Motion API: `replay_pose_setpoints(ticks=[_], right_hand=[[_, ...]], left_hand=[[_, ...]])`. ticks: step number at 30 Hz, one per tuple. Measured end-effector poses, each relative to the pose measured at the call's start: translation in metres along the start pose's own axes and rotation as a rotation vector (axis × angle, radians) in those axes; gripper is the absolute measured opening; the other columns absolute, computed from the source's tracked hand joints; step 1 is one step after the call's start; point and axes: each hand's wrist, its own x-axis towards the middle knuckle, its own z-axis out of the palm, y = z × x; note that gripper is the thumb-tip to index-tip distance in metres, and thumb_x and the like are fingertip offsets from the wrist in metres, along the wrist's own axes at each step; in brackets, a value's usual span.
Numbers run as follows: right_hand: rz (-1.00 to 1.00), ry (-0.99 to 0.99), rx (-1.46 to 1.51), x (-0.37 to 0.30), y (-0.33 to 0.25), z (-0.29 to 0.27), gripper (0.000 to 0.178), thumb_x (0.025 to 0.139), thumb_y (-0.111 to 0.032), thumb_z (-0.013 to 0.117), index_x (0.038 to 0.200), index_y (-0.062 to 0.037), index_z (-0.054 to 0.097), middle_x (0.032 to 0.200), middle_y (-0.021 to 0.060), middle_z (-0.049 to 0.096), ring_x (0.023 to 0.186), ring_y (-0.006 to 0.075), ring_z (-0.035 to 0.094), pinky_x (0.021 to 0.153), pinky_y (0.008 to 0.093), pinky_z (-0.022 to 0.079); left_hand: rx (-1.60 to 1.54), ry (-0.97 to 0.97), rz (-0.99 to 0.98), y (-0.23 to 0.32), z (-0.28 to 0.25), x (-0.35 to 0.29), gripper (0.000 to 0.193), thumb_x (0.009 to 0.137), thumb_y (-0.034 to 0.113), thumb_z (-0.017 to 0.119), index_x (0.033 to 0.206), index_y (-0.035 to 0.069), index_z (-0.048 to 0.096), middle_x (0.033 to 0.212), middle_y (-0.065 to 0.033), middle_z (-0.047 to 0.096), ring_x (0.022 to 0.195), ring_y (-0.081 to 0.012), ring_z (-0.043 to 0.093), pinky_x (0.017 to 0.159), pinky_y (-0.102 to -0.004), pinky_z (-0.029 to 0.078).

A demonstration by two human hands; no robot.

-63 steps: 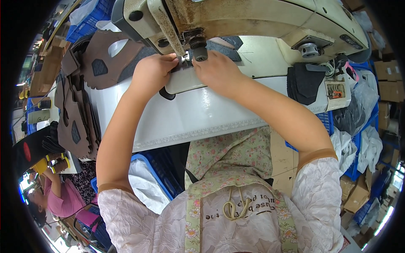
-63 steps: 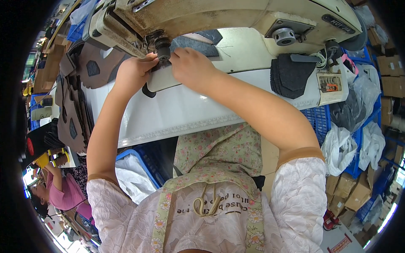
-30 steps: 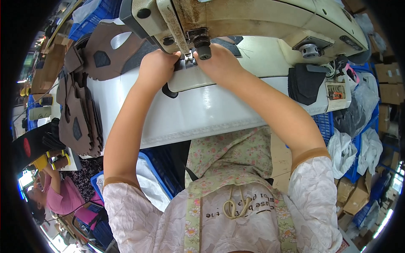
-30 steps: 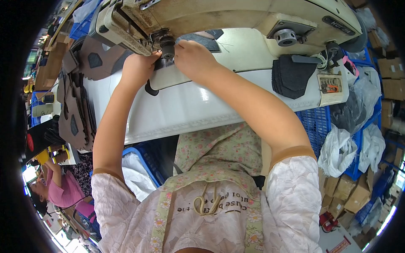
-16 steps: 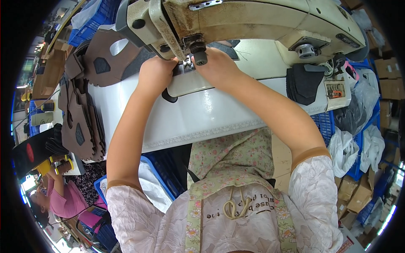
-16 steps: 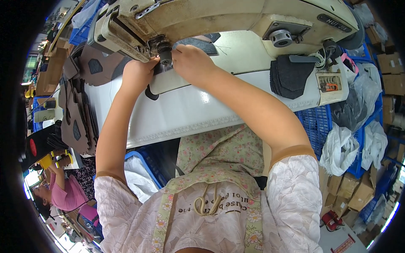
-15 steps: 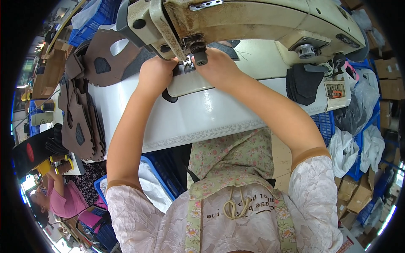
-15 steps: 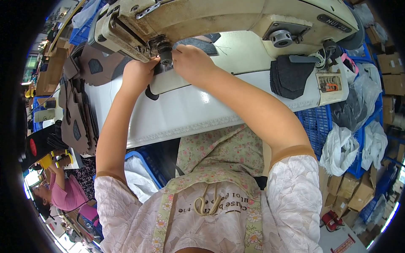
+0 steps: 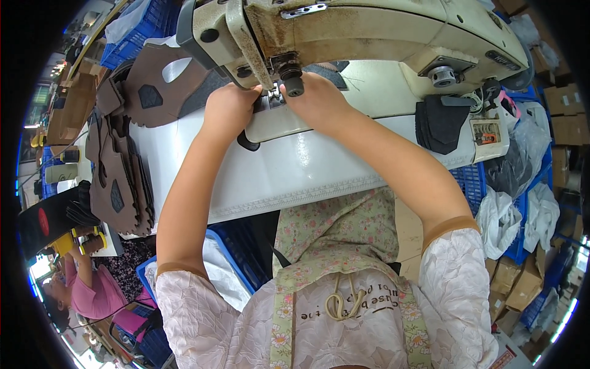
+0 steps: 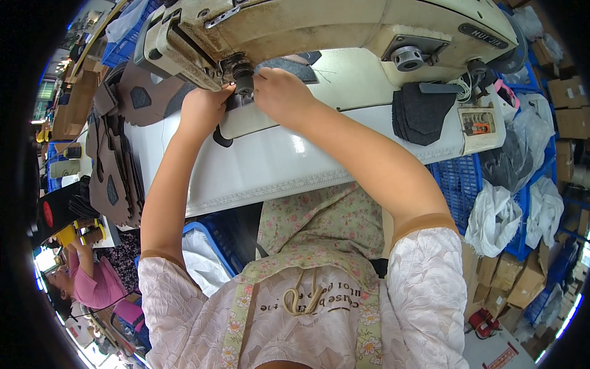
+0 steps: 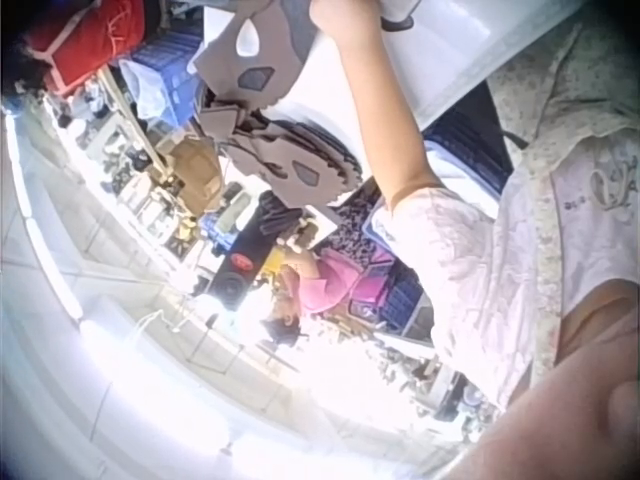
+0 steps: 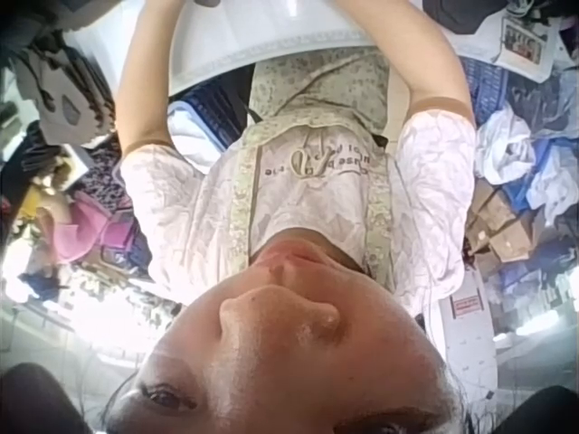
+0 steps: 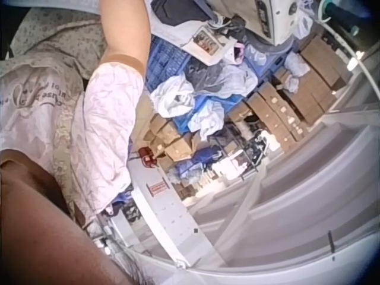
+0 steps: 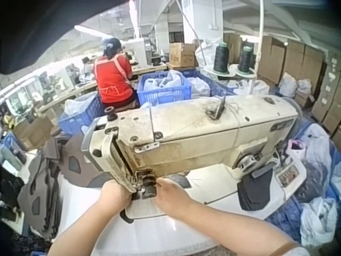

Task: Sewing together components of a shoe upper using an industrial sewing machine.

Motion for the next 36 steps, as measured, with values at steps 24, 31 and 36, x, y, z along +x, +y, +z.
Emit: replay_pose_setpoints(ticks=[24, 31, 36], right_hand=[[-0.019, -0.011, 0.044, 0.003, 0.001, 0.002, 0.007, 0.072, -0.012, 0.065, 0.075, -0.0095, 0.071, 0.087, 0.0000, 0.061, 0.092, 0.0176, 0.057, 0.079, 0.0295, 0.051], [-0.039, -0.064, 0.036, 0.005, 0.004, -0.008, 0.008, 0.074, -0.011, 0.064, 0.078, -0.0077, 0.071, 0.087, 0.0008, 0.061, 0.091, 0.0190, 0.058, 0.077, 0.0320, 0.053], [0.134, 0.013, 0.295, -0.025, 0.001, -0.043, 0.018, 0.077, -0.009, 0.064, 0.094, -0.0057, 0.070, 0.086, 0.0042, 0.061, 0.085, 0.0236, 0.061, 0.070, 0.0381, 0.054]], left_hand=[[-0.029, 0.033, 0.000, -0.003, 0.003, -0.002, 0.017, 0.088, 0.016, 0.062, 0.098, 0.015, 0.076, 0.078, -0.0135, 0.067, 0.073, -0.0317, 0.067, 0.064, -0.0419, 0.052], [-0.029, 0.043, 0.014, -0.001, -0.001, 0.002, 0.023, 0.082, 0.010, 0.062, 0.100, 0.017, 0.074, 0.080, -0.0137, 0.068, 0.074, -0.0332, 0.067, 0.065, -0.0435, 0.053], [-0.046, -0.033, -0.005, 0.006, -0.008, 0.007, 0.030, 0.075, 0.005, 0.064, 0.100, 0.015, 0.075, 0.093, -0.0117, 0.072, 0.079, -0.0342, 0.068, 0.070, -0.0443, 0.054]])
